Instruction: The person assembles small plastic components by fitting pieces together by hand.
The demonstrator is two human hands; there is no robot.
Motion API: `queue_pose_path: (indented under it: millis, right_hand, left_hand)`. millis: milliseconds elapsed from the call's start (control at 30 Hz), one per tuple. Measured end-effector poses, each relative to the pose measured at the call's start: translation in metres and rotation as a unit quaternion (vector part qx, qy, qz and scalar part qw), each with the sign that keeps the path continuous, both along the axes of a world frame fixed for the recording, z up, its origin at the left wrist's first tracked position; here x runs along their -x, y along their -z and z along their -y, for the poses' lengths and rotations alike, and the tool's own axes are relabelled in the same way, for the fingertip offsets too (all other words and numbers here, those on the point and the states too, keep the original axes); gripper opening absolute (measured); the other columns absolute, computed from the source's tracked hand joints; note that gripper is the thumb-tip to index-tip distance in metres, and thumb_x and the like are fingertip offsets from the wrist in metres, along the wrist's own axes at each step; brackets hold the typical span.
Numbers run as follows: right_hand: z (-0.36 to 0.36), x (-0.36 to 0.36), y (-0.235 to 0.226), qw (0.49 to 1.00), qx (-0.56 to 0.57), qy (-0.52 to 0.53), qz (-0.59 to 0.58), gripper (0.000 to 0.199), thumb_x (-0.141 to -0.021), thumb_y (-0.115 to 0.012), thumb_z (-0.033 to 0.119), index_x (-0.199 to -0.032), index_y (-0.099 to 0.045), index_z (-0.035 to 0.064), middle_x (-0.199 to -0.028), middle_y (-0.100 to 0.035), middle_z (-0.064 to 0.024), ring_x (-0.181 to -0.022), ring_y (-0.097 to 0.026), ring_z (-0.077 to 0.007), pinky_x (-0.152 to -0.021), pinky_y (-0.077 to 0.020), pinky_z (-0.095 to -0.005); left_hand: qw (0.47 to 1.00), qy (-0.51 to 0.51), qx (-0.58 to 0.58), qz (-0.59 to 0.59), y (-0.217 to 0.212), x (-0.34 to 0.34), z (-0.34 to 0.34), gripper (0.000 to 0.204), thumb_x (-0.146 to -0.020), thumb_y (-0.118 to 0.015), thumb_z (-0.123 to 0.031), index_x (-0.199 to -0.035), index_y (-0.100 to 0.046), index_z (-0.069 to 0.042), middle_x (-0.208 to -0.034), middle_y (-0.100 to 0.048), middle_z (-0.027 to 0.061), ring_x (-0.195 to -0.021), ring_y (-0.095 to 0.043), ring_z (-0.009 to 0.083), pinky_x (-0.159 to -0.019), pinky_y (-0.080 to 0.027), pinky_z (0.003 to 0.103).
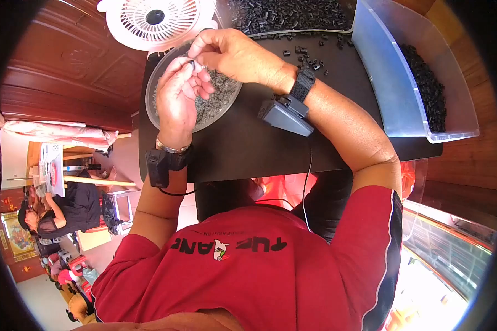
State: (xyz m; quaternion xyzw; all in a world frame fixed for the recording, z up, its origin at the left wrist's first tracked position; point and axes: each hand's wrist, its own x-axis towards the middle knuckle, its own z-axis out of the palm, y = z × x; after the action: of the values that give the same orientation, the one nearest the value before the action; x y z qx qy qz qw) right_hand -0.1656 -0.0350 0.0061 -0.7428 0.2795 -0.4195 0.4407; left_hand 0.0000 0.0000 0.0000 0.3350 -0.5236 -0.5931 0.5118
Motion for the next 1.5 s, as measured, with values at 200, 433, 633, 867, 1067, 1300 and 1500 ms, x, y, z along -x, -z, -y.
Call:
queue_pose_path:
  millis: [200, 433, 633, 867, 1067, 1300, 1500]
  right_hand:
    - [-0.003, 0.001, -0.006, 0.994, -0.087, -0.033, 0.054, 0.015, -0.09, -0.059, 0.01, -0.101, -0.06, 0.0014, -0.089, -0.063, -0.0009, -0.083, -0.056, -0.006, -0.073, -0.0456, -0.0204]
    - [-0.003, 0.002, -0.005, 1.0, -0.018, -0.009, -0.013, 0.009, -0.089, -0.06, 0.009, -0.093, -0.06, 0.0006, -0.084, -0.063, -0.0018, -0.08, -0.058, -0.0076, -0.074, -0.0476, -0.0232]
    - [-0.007, -0.001, -0.007, 0.994, 0.047, 0.052, -0.084, 0.01, -0.09, -0.059, 0.009, -0.094, -0.059, 0.0001, -0.082, -0.064, -0.0023, -0.078, -0.058, -0.0064, -0.07, -0.0476, -0.0227]
    - [-0.008, 0.0, -0.01, 0.984, 0.087, 0.113, -0.108, 0.02, -0.088, -0.052, 0.02, -0.089, -0.059, 0.0018, -0.073, -0.064, -0.0112, -0.069, -0.064, -0.0249, -0.066, -0.0492, -0.0343]
    - [-0.006, 0.0, -0.009, 0.987, 0.01, 0.13, -0.091, 0.027, -0.091, -0.049, 0.025, -0.084, -0.056, -0.0003, -0.068, -0.062, -0.0121, -0.066, -0.063, -0.0265, -0.063, -0.048, -0.0379]
    - [-0.007, 0.001, -0.008, 0.973, 0.081, 0.158, -0.145, 0.03, -0.091, -0.05, 0.027, -0.079, -0.055, 0.0012, -0.067, -0.061, -0.0112, -0.067, -0.062, -0.0289, -0.062, -0.0472, -0.0391]
    - [-0.004, 0.002, -0.006, 0.99, -0.009, 0.06, -0.123, 0.025, -0.091, -0.052, 0.024, -0.081, -0.057, 0.002, -0.067, -0.06, -0.0076, -0.062, -0.058, -0.02, -0.06, -0.046, -0.0343]
  left_hand:
    - [0.99, -0.028, -0.004, -0.137, 0.002, -0.006, 0.004, 0.018, -0.091, -0.046, -0.02, -0.092, -0.052, -0.003, -0.076, -0.059, 0.0084, -0.059, -0.058, 0.0175, -0.051, -0.044, 0.025]
    - [0.992, -0.02, 0.011, -0.125, 0.003, -0.001, 0.002, 0.018, -0.092, -0.045, -0.02, -0.09, -0.052, -0.003, -0.075, -0.059, 0.0084, -0.058, -0.058, 0.0169, -0.051, -0.044, 0.025]
    - [0.993, -0.024, 0.004, -0.115, 0.003, -0.001, 0.002, 0.018, -0.092, -0.045, -0.02, -0.09, -0.052, -0.004, -0.075, -0.059, 0.0082, -0.057, -0.057, 0.0163, -0.05, -0.044, 0.025]
    - [0.995, -0.016, 0.001, -0.097, -0.001, -0.001, 0.0, 0.019, -0.091, -0.046, -0.021, -0.09, -0.052, -0.003, -0.075, -0.058, 0.0092, -0.06, -0.057, 0.017, -0.052, -0.043, 0.025]
    - [0.995, -0.049, 0.0, -0.085, 0.001, -0.003, 0.002, 0.015, -0.09, -0.049, -0.019, -0.092, -0.053, -0.005, -0.076, -0.06, 0.0063, -0.059, -0.057, 0.0134, -0.05, -0.042, 0.022]
    - [0.997, -0.029, 0.036, 0.06, -0.006, 0.009, -0.005, 0.017, -0.092, -0.047, -0.019, -0.092, -0.054, -0.004, -0.091, -0.06, 0.0073, -0.072, -0.06, 0.0153, -0.058, -0.045, 0.024]
    - [0.999, 0.011, 0.031, 0.023, -0.003, 0.001, -0.003, 0.018, -0.092, -0.045, -0.018, -0.09, -0.054, -0.003, -0.083, -0.059, 0.0078, -0.066, -0.057, 0.0149, -0.057, -0.044, 0.025]
